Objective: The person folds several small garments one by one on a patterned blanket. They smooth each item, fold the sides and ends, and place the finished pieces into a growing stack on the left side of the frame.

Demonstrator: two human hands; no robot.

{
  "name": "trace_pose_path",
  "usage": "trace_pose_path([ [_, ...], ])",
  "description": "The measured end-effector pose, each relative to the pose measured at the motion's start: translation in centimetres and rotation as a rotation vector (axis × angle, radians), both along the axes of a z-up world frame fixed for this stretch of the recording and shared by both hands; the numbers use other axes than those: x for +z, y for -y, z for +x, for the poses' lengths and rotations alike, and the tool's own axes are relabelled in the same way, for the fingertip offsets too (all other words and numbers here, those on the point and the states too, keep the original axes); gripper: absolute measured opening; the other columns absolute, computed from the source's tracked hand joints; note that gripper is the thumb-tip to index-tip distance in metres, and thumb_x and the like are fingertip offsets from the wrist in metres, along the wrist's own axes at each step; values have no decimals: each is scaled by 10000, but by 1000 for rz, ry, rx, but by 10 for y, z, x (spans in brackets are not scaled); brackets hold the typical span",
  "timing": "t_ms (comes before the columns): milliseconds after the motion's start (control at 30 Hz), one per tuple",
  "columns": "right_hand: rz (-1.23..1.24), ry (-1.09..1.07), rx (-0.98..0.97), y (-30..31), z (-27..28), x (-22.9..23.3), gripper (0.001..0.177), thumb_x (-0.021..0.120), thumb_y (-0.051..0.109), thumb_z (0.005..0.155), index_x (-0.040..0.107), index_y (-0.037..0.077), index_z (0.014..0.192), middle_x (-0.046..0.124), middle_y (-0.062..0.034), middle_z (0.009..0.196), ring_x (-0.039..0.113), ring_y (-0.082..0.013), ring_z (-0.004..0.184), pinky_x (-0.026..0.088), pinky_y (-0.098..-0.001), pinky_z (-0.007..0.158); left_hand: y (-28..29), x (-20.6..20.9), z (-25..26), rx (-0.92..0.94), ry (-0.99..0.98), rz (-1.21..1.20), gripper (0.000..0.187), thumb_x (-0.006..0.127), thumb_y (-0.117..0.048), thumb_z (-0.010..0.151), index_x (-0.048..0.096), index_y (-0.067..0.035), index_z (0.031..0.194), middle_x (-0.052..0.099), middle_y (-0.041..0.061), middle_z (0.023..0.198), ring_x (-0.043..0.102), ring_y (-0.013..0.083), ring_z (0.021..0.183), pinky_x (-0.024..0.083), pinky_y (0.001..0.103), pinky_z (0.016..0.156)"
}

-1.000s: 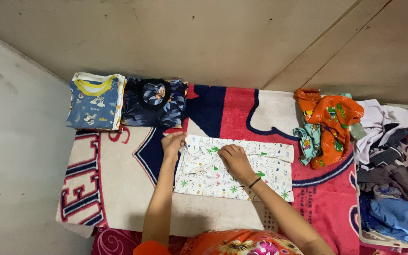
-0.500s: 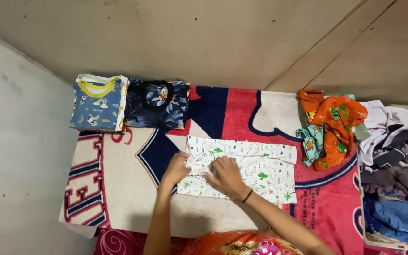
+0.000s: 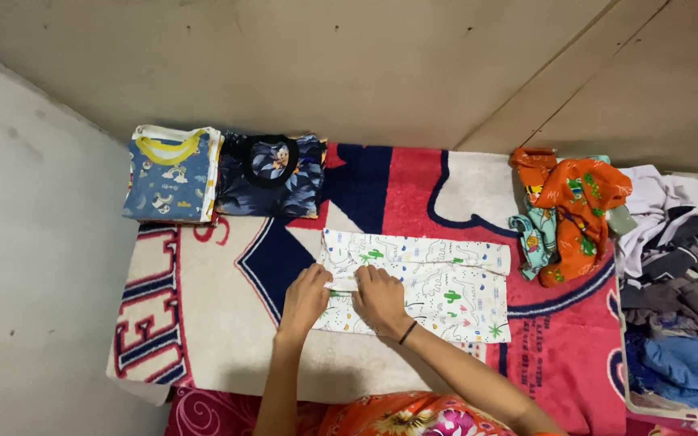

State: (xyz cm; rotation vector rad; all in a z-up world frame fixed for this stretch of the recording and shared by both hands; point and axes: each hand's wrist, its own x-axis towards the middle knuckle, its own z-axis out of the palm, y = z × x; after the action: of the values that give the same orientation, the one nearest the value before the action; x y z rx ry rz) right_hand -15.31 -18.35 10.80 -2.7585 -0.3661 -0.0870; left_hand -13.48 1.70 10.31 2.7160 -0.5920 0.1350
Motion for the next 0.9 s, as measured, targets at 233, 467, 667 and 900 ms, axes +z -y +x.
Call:
trace_pose_path([
  [233,24,227,89,13,-8,-41,208,673,232,785,509,206,911,500,6,770,624,-223,702,534,-356,561,-4,-13,-6,-33,53,69,211,699,-144,757,604,-236,922,558,-46,927,602,202,891,514,347,707],
  [467,158,162,116,12,-11,-22,124,630,116,842,559,143,940,533,-57,856,618,-275,730,522,-391,564,1,-3,-9,-22,-1,44,173,715,-211,738,645,-218,896,583,-32,935,598,211,899,483,357,761],
  [667,269,-191,86,27,-11,13,225,558,342,980,637,176,1110,579,-59,1023,603,-255,862,503,-393,691,0,-6,26,222,-138,-443,118,697,-251,889,669,-137,878,640,60,845,662,296,819,511,401,745],
  [900,522,-189,-488,138,7,29,255,589,46,945,674,96,1181,624,-155,1100,643,-385,1041,526,-462,897,36,-10,89,625,-347,-340,515,574,-568,998,654,-88,1169,592,216,1275,581,453,1174,488,530,1000],
])
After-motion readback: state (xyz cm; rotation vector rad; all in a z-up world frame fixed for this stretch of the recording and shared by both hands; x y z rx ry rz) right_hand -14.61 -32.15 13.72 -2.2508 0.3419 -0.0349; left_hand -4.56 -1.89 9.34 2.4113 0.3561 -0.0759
